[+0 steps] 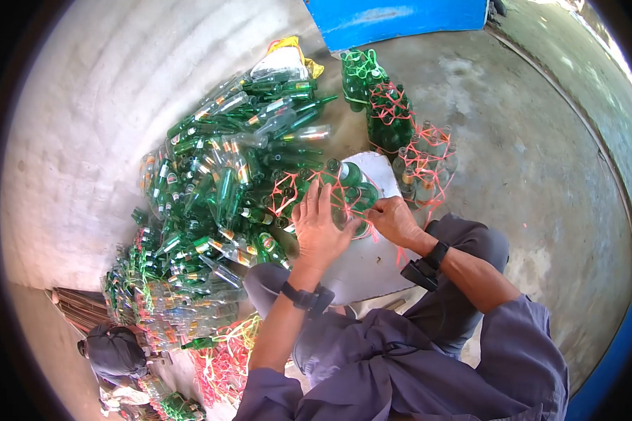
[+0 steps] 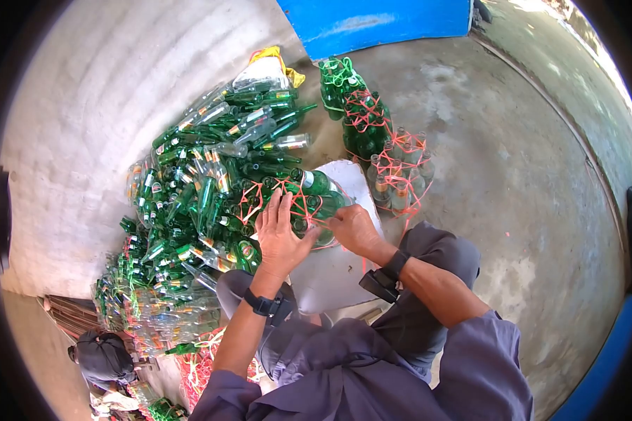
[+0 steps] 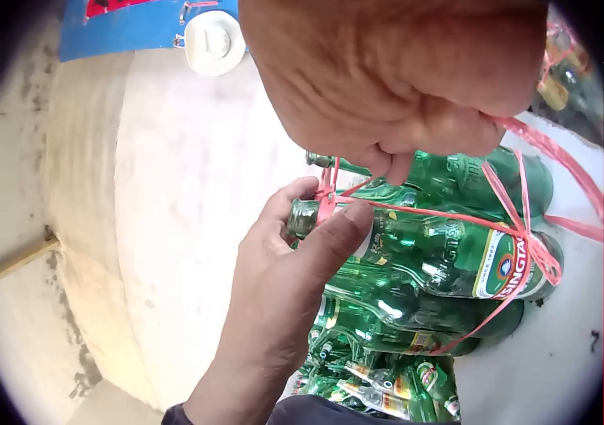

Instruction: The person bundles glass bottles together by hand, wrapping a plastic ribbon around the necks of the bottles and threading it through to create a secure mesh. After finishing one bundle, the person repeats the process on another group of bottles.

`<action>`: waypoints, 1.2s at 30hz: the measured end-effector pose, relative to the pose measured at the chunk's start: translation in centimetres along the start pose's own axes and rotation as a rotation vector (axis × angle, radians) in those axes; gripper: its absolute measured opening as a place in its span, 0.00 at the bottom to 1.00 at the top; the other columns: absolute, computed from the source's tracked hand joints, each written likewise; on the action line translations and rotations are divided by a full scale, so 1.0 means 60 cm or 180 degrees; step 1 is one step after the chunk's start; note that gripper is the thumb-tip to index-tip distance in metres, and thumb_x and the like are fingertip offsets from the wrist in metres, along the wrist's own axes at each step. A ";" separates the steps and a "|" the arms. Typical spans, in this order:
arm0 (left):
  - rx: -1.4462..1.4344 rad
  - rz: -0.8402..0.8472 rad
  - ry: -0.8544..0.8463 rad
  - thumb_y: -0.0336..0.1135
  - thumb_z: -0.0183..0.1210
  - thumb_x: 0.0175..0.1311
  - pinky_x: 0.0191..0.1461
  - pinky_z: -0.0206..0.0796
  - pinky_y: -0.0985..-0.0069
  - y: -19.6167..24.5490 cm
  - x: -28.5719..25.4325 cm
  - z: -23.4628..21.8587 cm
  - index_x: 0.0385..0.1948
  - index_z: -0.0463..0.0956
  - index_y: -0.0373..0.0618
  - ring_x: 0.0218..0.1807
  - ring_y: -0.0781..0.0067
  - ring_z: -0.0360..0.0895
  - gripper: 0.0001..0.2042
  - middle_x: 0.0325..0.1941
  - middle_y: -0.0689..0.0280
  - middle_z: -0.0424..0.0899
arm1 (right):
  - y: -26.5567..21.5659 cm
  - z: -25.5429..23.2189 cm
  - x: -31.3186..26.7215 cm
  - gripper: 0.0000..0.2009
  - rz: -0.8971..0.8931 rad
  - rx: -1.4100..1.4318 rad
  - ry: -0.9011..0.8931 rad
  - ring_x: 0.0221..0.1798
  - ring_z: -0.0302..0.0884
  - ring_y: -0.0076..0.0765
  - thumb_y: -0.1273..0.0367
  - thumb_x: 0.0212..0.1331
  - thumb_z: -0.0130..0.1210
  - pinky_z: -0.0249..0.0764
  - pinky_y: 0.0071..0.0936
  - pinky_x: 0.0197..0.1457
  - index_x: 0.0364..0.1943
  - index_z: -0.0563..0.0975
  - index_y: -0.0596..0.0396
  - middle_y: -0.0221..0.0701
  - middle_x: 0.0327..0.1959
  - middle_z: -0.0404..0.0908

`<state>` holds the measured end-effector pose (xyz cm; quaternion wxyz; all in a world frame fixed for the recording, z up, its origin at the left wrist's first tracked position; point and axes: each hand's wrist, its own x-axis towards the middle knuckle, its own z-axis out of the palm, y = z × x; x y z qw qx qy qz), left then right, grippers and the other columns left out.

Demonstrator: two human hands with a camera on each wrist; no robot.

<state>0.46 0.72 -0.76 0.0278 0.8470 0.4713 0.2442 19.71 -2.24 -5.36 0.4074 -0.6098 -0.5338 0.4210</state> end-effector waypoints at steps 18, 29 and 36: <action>-0.0333 -0.0167 0.0368 0.38 0.72 0.44 0.70 0.51 0.51 0.015 -0.003 0.018 0.55 0.64 0.46 0.66 0.52 0.69 0.34 0.71 0.53 0.67 | -0.005 -0.058 -0.007 0.14 -0.0990 -0.0277 0.0153 0.18 0.56 0.44 0.71 0.59 0.61 0.64 0.40 0.24 0.23 0.73 0.68 0.50 0.17 0.67; -0.0127 -0.0526 0.0582 0.35 0.70 0.45 0.74 0.41 0.41 0.030 -0.020 0.051 0.40 0.71 0.48 0.72 0.51 0.61 0.20 0.76 0.54 0.61 | -0.021 -0.051 -0.037 0.12 -0.1030 -0.0581 0.0246 0.19 0.64 0.25 0.70 0.61 0.62 0.66 0.33 0.24 0.27 0.77 0.67 0.44 0.17 0.74; -0.0209 -0.0469 0.0507 0.34 0.68 0.45 0.74 0.40 0.41 0.026 -0.021 0.045 0.35 0.74 0.47 0.73 0.51 0.58 0.15 0.78 0.55 0.59 | -0.046 -0.056 -0.036 0.11 -0.1434 -0.0539 0.0263 0.18 0.69 0.59 0.73 0.59 0.57 0.67 0.42 0.23 0.22 0.74 0.66 0.52 0.17 0.71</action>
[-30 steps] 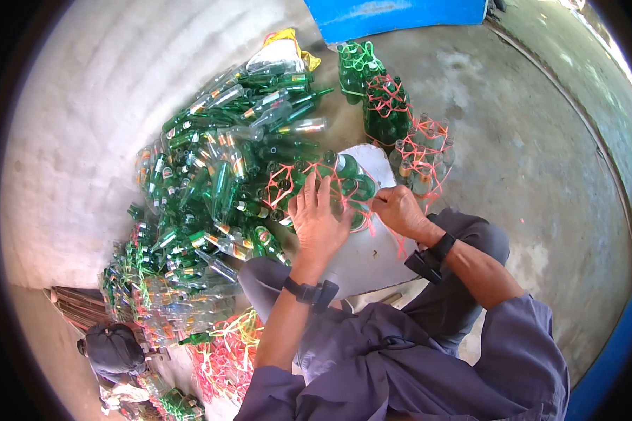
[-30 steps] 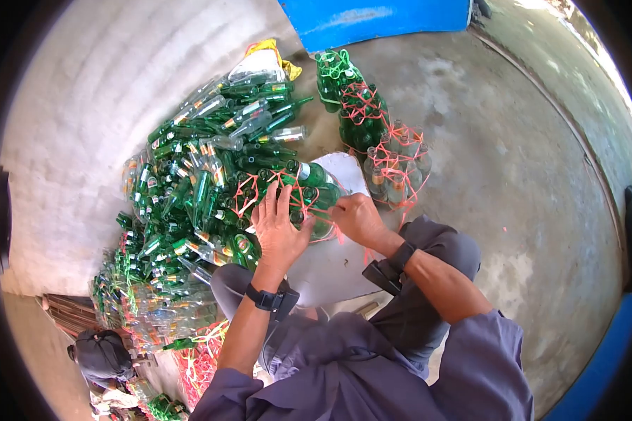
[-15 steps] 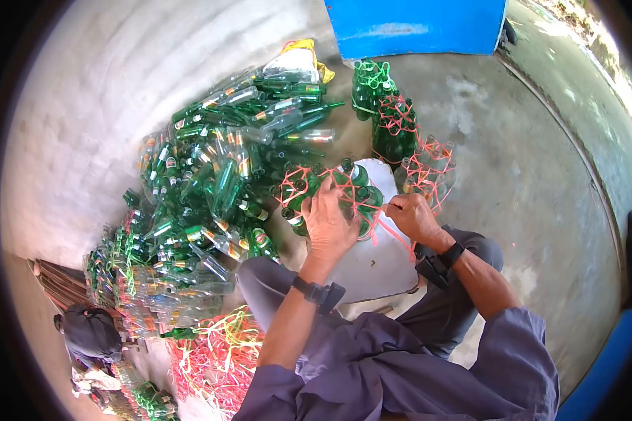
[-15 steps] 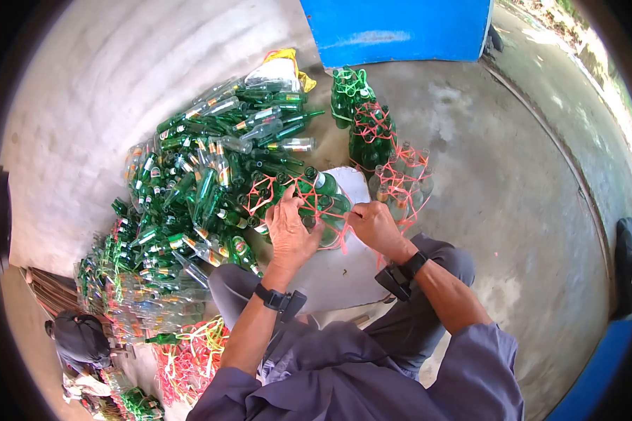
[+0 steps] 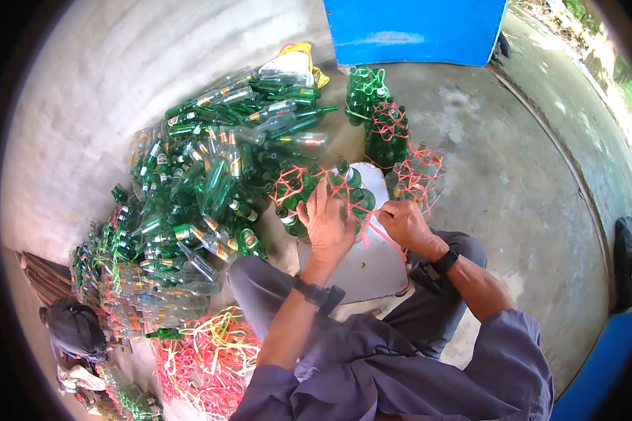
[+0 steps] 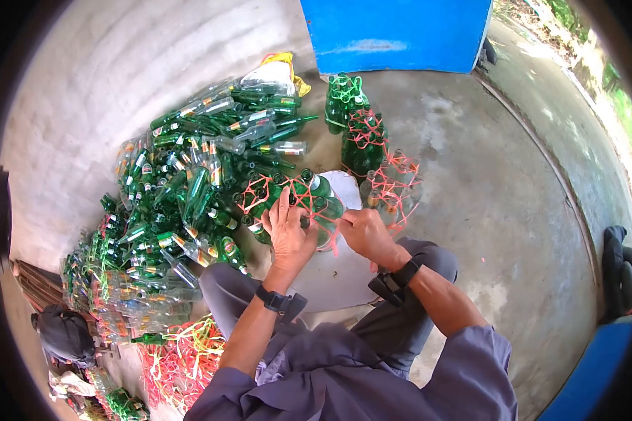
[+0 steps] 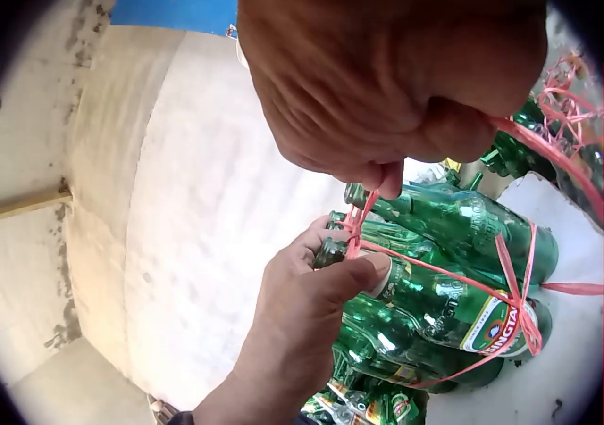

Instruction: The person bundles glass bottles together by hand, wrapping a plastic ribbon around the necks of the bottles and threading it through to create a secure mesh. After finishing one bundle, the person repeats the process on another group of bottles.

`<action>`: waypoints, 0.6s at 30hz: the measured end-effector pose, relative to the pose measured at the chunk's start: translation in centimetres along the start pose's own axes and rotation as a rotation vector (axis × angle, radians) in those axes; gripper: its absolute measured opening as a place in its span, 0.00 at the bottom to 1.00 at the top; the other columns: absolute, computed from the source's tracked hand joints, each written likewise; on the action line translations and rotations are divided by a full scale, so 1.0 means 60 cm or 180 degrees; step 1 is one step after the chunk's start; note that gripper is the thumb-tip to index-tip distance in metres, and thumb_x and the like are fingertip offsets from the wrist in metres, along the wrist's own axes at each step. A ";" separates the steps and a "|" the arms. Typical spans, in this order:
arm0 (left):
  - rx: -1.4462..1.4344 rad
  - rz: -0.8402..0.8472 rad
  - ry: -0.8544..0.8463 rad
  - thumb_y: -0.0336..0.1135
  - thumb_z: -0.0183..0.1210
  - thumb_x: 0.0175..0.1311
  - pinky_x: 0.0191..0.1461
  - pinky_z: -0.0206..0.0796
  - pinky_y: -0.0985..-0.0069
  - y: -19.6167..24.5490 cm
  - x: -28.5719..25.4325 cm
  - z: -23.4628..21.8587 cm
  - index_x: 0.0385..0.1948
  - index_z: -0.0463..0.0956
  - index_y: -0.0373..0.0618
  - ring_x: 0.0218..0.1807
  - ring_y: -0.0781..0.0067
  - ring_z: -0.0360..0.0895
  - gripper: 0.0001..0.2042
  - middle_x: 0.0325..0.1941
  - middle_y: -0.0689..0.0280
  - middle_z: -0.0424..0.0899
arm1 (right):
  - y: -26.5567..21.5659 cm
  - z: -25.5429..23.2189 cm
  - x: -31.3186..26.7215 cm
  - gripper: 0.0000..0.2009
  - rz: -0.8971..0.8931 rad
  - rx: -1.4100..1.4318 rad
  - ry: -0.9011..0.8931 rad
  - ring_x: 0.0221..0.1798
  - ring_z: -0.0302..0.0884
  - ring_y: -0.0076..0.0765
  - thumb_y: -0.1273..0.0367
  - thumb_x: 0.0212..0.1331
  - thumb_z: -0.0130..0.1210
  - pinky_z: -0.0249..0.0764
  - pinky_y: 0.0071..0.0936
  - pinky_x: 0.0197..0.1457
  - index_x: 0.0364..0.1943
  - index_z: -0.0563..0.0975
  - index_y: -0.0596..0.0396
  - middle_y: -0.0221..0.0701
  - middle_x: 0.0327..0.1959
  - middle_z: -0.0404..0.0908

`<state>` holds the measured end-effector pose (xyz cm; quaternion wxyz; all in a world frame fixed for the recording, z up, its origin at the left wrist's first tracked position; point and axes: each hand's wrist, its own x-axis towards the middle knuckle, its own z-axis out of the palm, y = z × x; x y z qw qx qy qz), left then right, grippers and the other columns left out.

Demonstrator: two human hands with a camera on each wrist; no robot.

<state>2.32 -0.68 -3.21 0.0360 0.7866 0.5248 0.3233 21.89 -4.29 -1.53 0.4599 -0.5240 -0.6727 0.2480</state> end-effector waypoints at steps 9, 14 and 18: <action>-0.0302 0.0360 -0.0262 0.29 0.69 0.42 0.75 0.43 0.46 -0.026 -0.005 -0.041 0.33 0.76 0.48 0.68 0.53 0.65 0.14 0.75 0.58 0.65 | -0.044 0.030 -0.052 0.11 0.0734 0.0312 -0.0267 0.22 0.63 0.17 0.70 0.62 0.59 0.65 0.29 0.24 0.27 0.78 0.66 0.33 0.15 0.70; -0.0331 0.0338 -0.0418 0.30 0.70 0.44 0.75 0.43 0.45 -0.034 -0.004 -0.058 0.31 0.76 0.49 0.68 0.53 0.66 0.13 0.74 0.59 0.67 | -0.063 0.028 -0.050 0.11 0.1055 0.0524 -0.0283 0.24 0.64 0.16 0.70 0.62 0.60 0.65 0.27 0.26 0.29 0.80 0.67 0.29 0.17 0.73; -0.0239 0.0287 -0.0400 0.31 0.70 0.46 0.76 0.42 0.43 -0.027 -0.007 -0.057 0.32 0.76 0.49 0.69 0.52 0.66 0.13 0.73 0.58 0.68 | -0.044 0.024 -0.049 0.11 0.1261 0.0528 -0.0247 0.26 0.66 0.15 0.69 0.62 0.62 0.67 0.26 0.30 0.30 0.82 0.66 0.25 0.19 0.75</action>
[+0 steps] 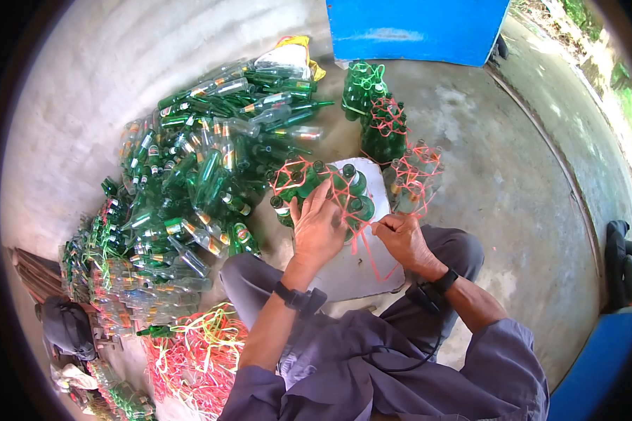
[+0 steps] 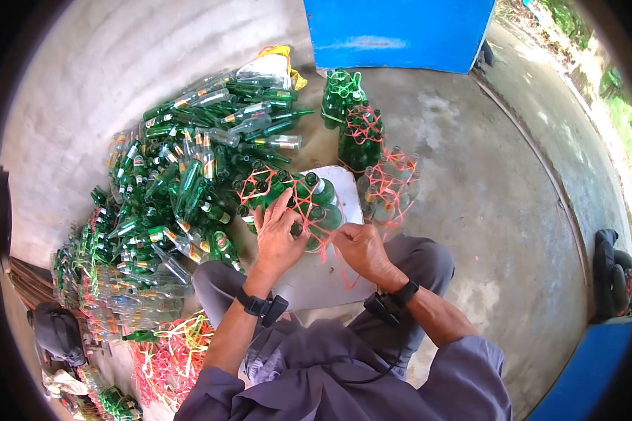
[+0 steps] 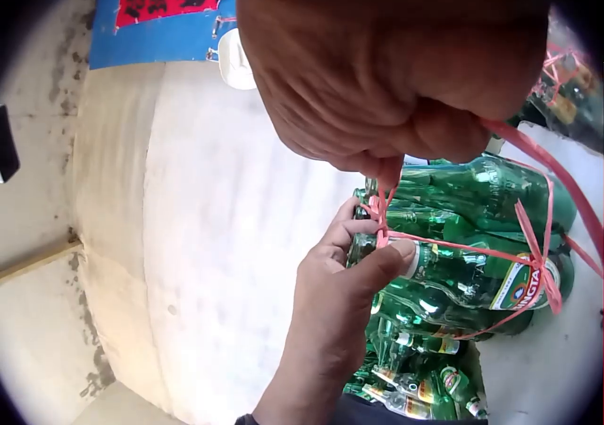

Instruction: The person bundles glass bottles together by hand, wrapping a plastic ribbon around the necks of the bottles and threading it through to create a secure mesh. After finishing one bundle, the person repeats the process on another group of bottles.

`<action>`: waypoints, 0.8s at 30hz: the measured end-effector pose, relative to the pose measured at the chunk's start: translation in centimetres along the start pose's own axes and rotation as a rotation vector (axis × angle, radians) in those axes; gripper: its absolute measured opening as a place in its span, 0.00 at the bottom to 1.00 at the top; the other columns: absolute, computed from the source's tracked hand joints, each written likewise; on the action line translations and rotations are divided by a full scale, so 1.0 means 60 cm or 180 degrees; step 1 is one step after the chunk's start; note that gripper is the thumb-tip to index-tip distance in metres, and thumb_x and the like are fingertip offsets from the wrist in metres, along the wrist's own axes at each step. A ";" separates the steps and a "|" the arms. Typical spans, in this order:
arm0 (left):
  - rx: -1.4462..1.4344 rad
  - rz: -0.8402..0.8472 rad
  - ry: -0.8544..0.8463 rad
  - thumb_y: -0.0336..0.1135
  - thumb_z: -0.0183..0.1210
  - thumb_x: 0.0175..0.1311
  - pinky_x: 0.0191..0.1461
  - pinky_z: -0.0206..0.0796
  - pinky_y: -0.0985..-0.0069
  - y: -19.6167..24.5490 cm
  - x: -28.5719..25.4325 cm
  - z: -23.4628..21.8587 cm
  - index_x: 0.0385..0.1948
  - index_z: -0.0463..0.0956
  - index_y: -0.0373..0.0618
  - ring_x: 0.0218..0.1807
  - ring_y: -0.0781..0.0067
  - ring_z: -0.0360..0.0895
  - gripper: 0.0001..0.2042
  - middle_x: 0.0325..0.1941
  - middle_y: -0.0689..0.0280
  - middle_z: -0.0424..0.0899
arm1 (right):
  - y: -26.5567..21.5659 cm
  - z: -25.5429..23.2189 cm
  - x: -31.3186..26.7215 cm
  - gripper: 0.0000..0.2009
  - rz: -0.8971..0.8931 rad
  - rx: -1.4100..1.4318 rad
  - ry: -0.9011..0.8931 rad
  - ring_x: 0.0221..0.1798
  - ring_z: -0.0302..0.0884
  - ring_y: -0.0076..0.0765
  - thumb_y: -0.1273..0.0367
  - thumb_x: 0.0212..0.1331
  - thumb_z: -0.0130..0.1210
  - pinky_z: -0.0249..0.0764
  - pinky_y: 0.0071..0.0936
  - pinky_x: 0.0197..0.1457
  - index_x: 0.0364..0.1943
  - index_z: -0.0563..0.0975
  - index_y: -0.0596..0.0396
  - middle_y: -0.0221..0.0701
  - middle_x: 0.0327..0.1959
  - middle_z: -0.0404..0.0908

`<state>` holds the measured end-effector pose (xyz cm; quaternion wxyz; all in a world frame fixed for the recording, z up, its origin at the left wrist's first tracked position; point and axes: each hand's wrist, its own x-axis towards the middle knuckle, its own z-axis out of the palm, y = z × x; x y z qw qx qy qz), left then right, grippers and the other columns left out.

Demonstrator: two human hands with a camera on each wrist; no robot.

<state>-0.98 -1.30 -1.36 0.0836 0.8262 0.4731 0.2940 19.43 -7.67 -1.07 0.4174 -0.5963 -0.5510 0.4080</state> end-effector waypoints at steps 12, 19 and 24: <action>-0.0105 0.0736 0.0592 0.30 0.68 0.50 0.62 0.57 0.56 0.079 -0.029 0.009 0.43 0.81 0.48 0.55 0.63 0.76 0.16 0.49 0.67 0.83 | -0.033 -0.017 -0.002 0.14 0.0463 0.0482 -0.0138 0.23 0.60 0.13 0.65 0.63 0.61 0.58 0.24 0.23 0.28 0.83 0.65 0.19 0.17 0.70; -0.0286 0.0826 0.0489 0.27 0.64 0.49 0.51 0.61 0.66 0.071 -0.014 0.025 0.37 0.83 0.45 0.46 0.69 0.80 0.11 0.37 0.71 0.85 | 0.011 -0.014 0.002 0.13 0.1199 0.1527 -0.0347 0.17 0.58 0.13 0.65 0.64 0.60 0.50 0.21 0.19 0.28 0.80 0.62 0.19 0.15 0.66; -0.0227 0.0860 0.0744 0.25 0.61 0.50 0.47 0.64 0.67 0.086 -0.017 0.046 0.36 0.82 0.46 0.44 0.69 0.80 0.10 0.35 0.69 0.85 | 0.086 -0.012 0.038 0.08 0.1585 0.2788 0.0067 0.17 0.59 0.15 0.70 0.66 0.56 0.55 0.19 0.18 0.38 0.79 0.64 0.20 0.19 0.69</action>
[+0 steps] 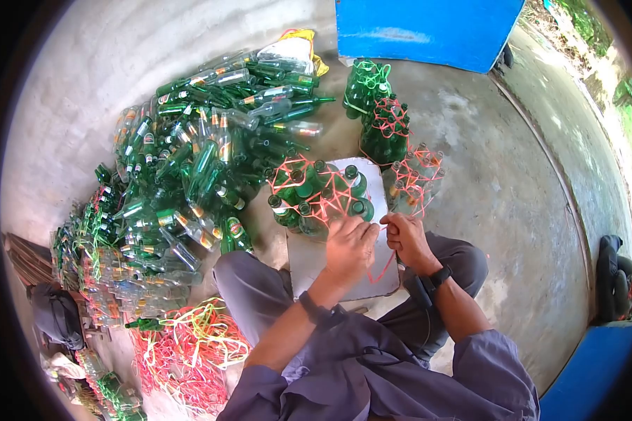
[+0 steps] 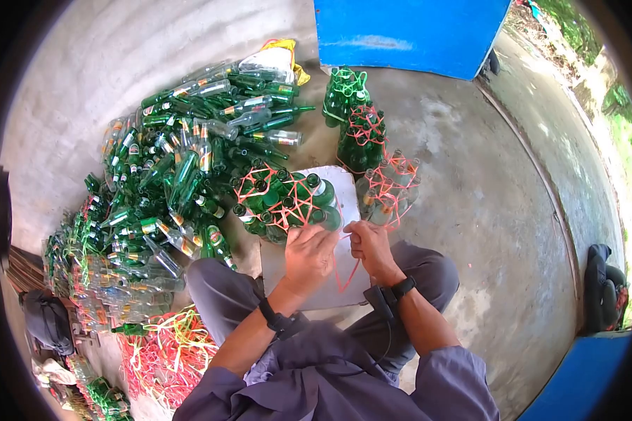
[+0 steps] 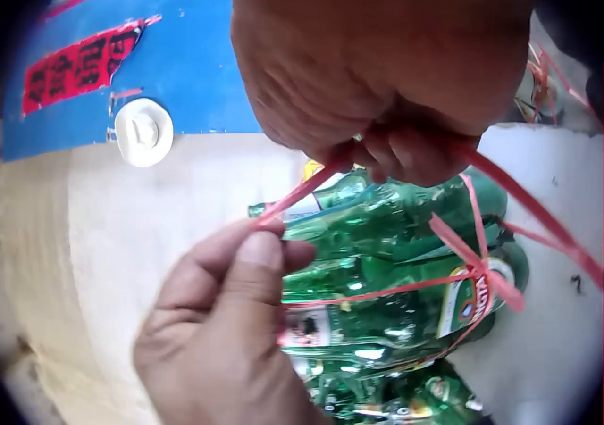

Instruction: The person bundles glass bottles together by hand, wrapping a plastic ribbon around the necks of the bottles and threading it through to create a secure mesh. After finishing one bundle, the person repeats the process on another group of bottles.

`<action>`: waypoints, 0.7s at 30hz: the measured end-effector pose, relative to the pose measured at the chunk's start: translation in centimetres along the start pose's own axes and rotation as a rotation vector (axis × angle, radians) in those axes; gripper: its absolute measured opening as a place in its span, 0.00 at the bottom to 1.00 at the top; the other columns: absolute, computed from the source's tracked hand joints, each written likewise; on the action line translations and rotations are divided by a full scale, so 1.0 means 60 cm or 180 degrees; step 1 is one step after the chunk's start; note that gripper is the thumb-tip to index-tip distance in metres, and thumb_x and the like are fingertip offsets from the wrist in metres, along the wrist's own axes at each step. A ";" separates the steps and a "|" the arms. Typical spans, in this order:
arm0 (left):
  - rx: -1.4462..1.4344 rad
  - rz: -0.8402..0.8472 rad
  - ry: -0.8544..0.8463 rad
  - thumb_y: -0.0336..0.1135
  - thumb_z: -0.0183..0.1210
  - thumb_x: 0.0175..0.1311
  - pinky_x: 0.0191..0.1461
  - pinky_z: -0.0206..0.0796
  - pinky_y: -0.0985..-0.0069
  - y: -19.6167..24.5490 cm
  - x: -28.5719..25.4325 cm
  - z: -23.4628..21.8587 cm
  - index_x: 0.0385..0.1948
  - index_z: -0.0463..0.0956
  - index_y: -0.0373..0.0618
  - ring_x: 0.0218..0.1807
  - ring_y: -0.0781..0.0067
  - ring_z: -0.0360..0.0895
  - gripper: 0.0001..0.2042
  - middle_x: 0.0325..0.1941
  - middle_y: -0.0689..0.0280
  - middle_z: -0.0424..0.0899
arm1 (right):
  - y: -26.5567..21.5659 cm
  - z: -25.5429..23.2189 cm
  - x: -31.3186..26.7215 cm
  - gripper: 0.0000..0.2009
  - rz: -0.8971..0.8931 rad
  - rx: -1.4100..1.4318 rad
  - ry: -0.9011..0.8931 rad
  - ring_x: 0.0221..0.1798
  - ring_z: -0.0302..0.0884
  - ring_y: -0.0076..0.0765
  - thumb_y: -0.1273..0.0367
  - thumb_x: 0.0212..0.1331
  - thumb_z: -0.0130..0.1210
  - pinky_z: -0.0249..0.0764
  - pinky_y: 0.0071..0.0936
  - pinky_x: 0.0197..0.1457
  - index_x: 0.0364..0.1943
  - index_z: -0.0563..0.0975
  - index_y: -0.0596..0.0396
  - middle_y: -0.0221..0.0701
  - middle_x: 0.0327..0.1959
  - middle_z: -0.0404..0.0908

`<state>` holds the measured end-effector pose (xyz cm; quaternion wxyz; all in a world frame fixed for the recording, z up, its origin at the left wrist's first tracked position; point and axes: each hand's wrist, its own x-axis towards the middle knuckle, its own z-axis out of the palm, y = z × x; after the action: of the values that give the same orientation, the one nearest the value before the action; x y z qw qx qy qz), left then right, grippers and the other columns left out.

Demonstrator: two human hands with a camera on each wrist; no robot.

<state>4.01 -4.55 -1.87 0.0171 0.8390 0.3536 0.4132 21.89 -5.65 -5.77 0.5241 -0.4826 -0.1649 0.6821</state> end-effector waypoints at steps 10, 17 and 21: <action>-0.0891 -0.0400 -0.0368 0.22 0.60 0.51 0.35 0.73 0.64 -0.014 -0.009 0.015 0.33 0.80 0.43 0.34 0.56 0.80 0.08 0.28 0.60 0.81 | 0.075 -0.021 0.123 0.38 -0.2620 -0.4022 -0.0205 0.58 0.78 0.59 0.63 0.48 0.69 0.76 0.45 0.59 0.65 0.67 0.67 0.57 0.61 0.74; -0.1156 -0.0461 -0.0526 0.23 0.61 0.53 0.36 0.73 0.63 -0.024 -0.011 0.011 0.32 0.80 0.43 0.33 0.56 0.80 0.06 0.27 0.60 0.81 | 0.058 -0.001 0.134 0.37 -0.2297 -0.3644 -0.0588 0.51 0.80 0.66 0.70 0.48 0.65 0.76 0.46 0.52 0.65 0.63 0.62 0.57 0.47 0.81; -0.1334 -0.0542 -0.0321 0.24 0.62 0.57 0.36 0.72 0.62 -0.026 -0.014 0.016 0.33 0.80 0.42 0.32 0.54 0.80 0.05 0.28 0.59 0.82 | 0.071 -0.017 0.159 0.33 -0.2221 -0.3527 -0.0575 0.49 0.81 0.65 0.68 0.51 0.65 0.76 0.46 0.49 0.62 0.66 0.60 0.58 0.43 0.82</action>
<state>3.45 -3.65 -3.57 0.2435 0.8038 0.3282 0.4323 20.50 0.74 -13.97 0.3727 -0.5400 -0.6815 0.3243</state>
